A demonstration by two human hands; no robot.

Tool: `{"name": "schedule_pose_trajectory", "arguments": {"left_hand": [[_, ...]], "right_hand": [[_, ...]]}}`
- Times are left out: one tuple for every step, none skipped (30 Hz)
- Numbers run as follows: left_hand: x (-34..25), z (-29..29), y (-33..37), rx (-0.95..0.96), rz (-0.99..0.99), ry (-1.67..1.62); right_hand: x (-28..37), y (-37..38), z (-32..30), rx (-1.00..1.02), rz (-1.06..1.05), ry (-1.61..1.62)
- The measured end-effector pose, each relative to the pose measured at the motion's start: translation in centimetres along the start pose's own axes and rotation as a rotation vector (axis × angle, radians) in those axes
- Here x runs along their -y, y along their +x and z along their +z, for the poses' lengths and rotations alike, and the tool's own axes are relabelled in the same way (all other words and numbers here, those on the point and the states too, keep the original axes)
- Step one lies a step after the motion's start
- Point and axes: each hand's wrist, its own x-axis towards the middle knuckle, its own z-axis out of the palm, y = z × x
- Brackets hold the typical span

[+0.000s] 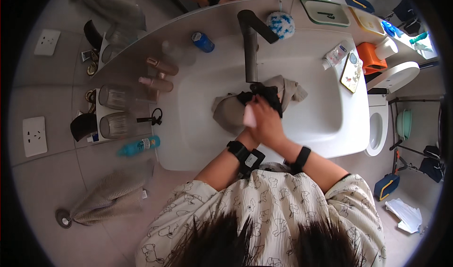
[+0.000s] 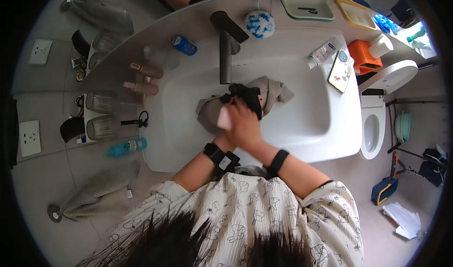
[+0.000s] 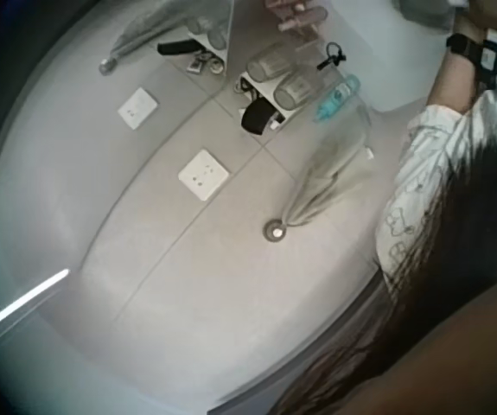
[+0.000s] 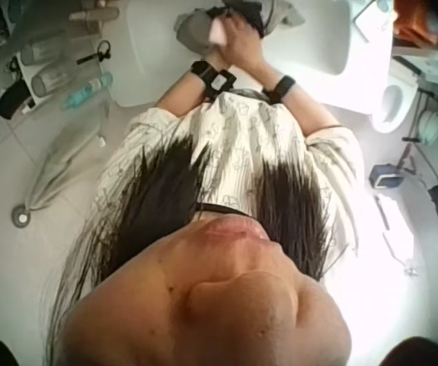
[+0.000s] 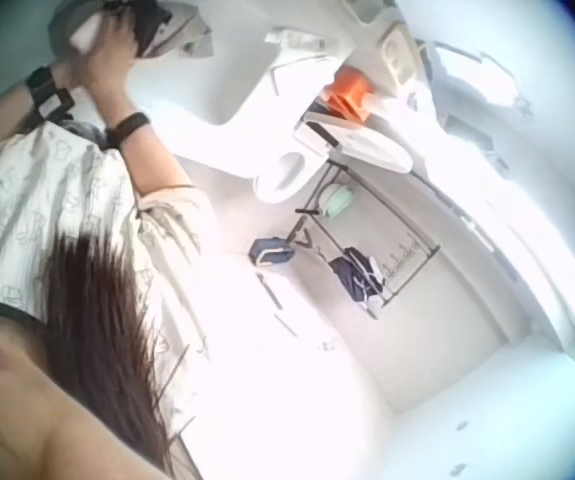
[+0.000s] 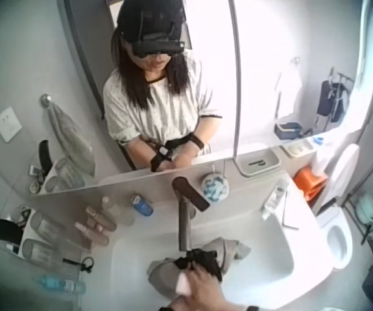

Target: The person washes undergarments in a sink, rubbing a bar of soap onto the clothing and scrubbing the items by hand.

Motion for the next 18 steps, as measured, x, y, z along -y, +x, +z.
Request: {"name": "schedule_pose_trajectory", "arguments": {"left_hand": [[0.7, 1.3, 0.6, 0.009, -0.022, -0.006], [0.9, 3.6, 0.8, -0.220, -0.061, 0.013], [1.2, 4.9, 0.6, -0.451, -0.096, 0.032], [1.5, 4.9, 0.9, -0.379, -0.063, 0.060], [0.9, 4.7, 0.7, -0.376, -0.065, 0.060], [0.0, 4.5, 0.6, -0.220, -0.127, -0.017], [-0.7, 4.1, 0.5, -0.072, -0.171, -0.092], [-1.0, 2.4, -0.3, -0.054, -0.034, 0.033], [-1.1, 0.7, -0.9, -0.043, 0.098, 0.156], [-1.9, -1.1, -2.1, -0.059, 0.252, 0.276], [-2.4, 0.8, -2.2, -0.228, 0.155, 0.243], [-2.4, 3.1, -1.7, -0.385, 0.042, 0.198], [-3.8, 3.1, -2.5, -0.497, 0.117, 0.128], [-4.9, 3.8, -2.6, -0.459, 0.107, 0.107], [-5.4, 5.0, -1.8, -0.404, 0.065, 0.085], [-7.1, 5.3, -2.9, -0.426, 0.099, 0.088], [-8.1, 6.0, -3.3, -0.462, 0.134, 0.153], [-8.8, 6.4, -3.6, -0.497, 0.165, 0.217]], "right_hand": [[-3.3, -0.5, 2.3, 0.022, 0.139, 0.154], [-4.3, 1.7, 1.2, 0.044, 0.325, 0.177], [-4.9, 3.7, -0.2, 0.070, 0.508, 0.202], [-7.0, 3.6, 0.2, -0.121, 0.570, 0.294], [-8.3, 2.5, 0.9, -0.028, 0.614, 0.375], [-8.5, 0.7, 2.8, -0.068, 0.423, 0.214], [-7.3, -0.6, 5.0, -0.095, 0.222, 0.067], [-2.9, 0.3, 6.8, -0.146, 0.636, 0.032], [1.2, 1.2, 8.2, -0.184, 1.058, 0.019], [0.9, 1.0, 5.8, -0.021, 0.535, 0.117], [-0.9, 1.0, 3.8, 0.101, 0.044, 0.178], [-4.2, 1.2, 5.7, 0.010, 0.026, 0.091], [-3.8, 3.7, 5.1, 0.152, 0.237, 0.386], [-5.1, 5.1, 5.1, 0.258, 0.562, 0.721], [-10.8, 4.6, 8.4, 0.044, 0.570, 0.875], [-10.3, 5.8, 8.2, 0.177, 0.721, 0.836], [-11.7, 5.3, 8.8, 0.255, 0.647, 0.675], [-13.0, 4.6, 9.2, 0.327, 0.572, 0.510]]}}
